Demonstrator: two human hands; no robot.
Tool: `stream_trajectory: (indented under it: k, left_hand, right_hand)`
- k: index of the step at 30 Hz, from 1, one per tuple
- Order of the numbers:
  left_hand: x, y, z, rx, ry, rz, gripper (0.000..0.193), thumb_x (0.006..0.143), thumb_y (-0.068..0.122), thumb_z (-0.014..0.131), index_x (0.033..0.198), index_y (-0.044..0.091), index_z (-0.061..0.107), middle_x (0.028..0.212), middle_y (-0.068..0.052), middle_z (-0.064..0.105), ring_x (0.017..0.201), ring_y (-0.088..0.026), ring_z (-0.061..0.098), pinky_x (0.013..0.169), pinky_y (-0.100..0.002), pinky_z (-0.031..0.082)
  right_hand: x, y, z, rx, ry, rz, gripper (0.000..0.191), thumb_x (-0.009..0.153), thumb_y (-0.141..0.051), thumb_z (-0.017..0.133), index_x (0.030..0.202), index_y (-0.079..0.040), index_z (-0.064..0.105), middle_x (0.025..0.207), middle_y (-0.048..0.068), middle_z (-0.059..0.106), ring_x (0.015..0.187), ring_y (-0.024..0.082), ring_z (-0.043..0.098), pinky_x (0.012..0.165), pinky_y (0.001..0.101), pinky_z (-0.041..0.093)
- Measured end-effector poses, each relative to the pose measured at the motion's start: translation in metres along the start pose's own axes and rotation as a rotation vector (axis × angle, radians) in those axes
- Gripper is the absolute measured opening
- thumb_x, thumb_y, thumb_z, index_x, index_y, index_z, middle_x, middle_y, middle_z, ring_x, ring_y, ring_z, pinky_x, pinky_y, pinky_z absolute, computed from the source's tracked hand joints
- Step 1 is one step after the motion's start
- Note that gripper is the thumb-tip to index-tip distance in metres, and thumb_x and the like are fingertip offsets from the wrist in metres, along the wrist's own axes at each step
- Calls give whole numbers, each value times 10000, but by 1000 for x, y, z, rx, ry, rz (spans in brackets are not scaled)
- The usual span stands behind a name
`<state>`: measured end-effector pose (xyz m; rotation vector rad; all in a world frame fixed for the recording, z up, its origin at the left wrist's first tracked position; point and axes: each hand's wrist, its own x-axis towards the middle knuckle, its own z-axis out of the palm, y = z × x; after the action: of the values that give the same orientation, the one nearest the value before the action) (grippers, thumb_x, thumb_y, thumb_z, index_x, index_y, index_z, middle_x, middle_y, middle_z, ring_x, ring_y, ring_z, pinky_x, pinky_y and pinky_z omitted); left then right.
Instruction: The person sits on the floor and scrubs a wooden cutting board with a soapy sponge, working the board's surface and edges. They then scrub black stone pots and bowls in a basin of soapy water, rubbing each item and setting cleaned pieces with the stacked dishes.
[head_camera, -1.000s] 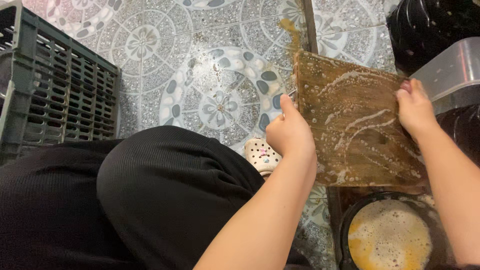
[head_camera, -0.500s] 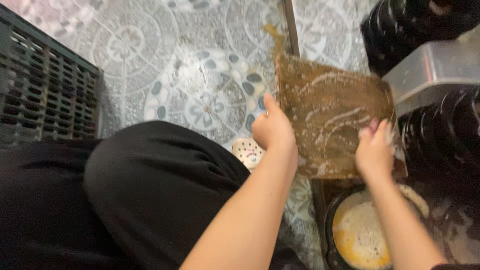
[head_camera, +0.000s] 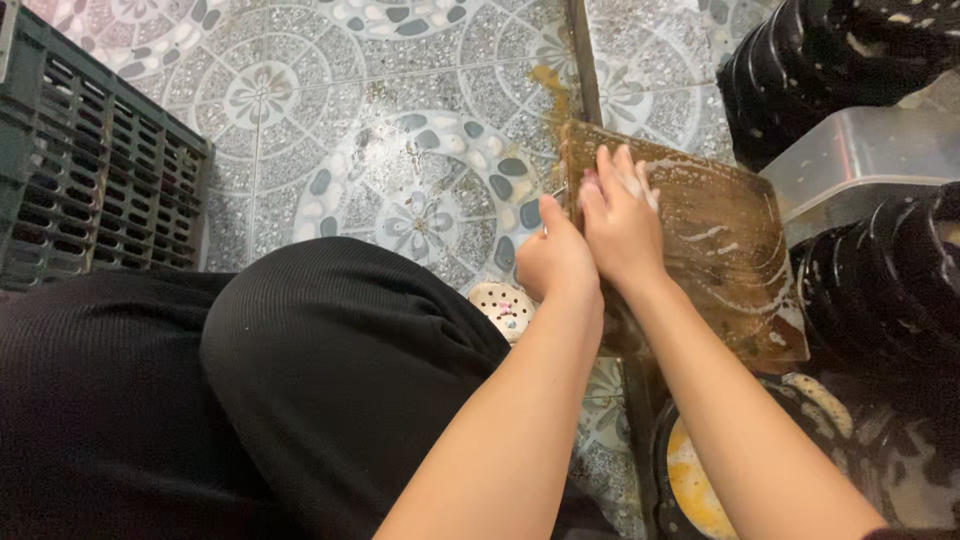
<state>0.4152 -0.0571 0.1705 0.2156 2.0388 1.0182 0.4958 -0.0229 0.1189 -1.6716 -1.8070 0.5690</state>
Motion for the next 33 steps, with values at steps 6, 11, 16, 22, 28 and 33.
stream_trajectory:
  k: [6, 11, 16, 22, 28, 33]
  left_hand:
    - [-7, 7, -6, -25, -41, -19, 685, 926, 596, 555, 741, -42, 724, 817, -198, 743, 787, -359, 710, 788, -482, 520]
    - [-9, 11, -8, -53, -107, -92, 736, 948, 594, 550, 748, -103, 669, 816, -220, 750, 763, -378, 694, 756, -516, 522]
    - [-3, 12, -9, -195, -120, -84, 625, 921, 548, 609, 757, -42, 735, 828, -135, 763, 787, -267, 733, 762, -418, 543]
    - [1, 9, -9, -274, -163, -172, 606, 897, 526, 636, 766, -59, 724, 808, -161, 751, 762, -307, 744, 726, -445, 586]
    - [-3, 10, -8, -133, -100, -106, 677, 881, 590, 624, 752, -68, 718, 843, -176, 744, 808, -314, 719, 783, -445, 536]
    - [-7, 10, -8, -187, -121, -144, 676, 877, 593, 628, 740, -66, 694, 883, -179, 749, 817, -313, 705, 779, -456, 533]
  right_hand:
    - [53, 7, 19, -60, 87, 16, 576, 1042, -377, 435, 1500, -32, 489, 1587, 250, 399, 1486, 477, 308, 1230, 529, 204]
    - [66, 7, 17, -90, 45, -2, 589, 1067, -352, 388, 1510, 30, 454, 1592, 268, 387, 1486, 491, 293, 1226, 497, 241]
    - [15, -13, 5, -100, -95, -195, 628, 1061, -316, 406, 1581, 18, 292, 1656, 239, 274, 1528, 441, 224, 1218, 514, 191]
    - [-78, -18, -37, -51, -126, -392, 603, 1062, -203, 384, 1611, 13, 261, 1681, 232, 274, 1568, 422, 233, 1264, 504, 188]
    - [-136, 6, -58, -68, -83, -239, 609, 1043, -221, 401, 1595, 12, 294, 1658, 233, 301, 1545, 422, 258, 1240, 489, 202]
    - [-136, 80, -59, -79, 8, 44, 594, 1078, -304, 397, 1564, 37, 362, 1619, 237, 363, 1540, 413, 301, 1250, 455, 244]
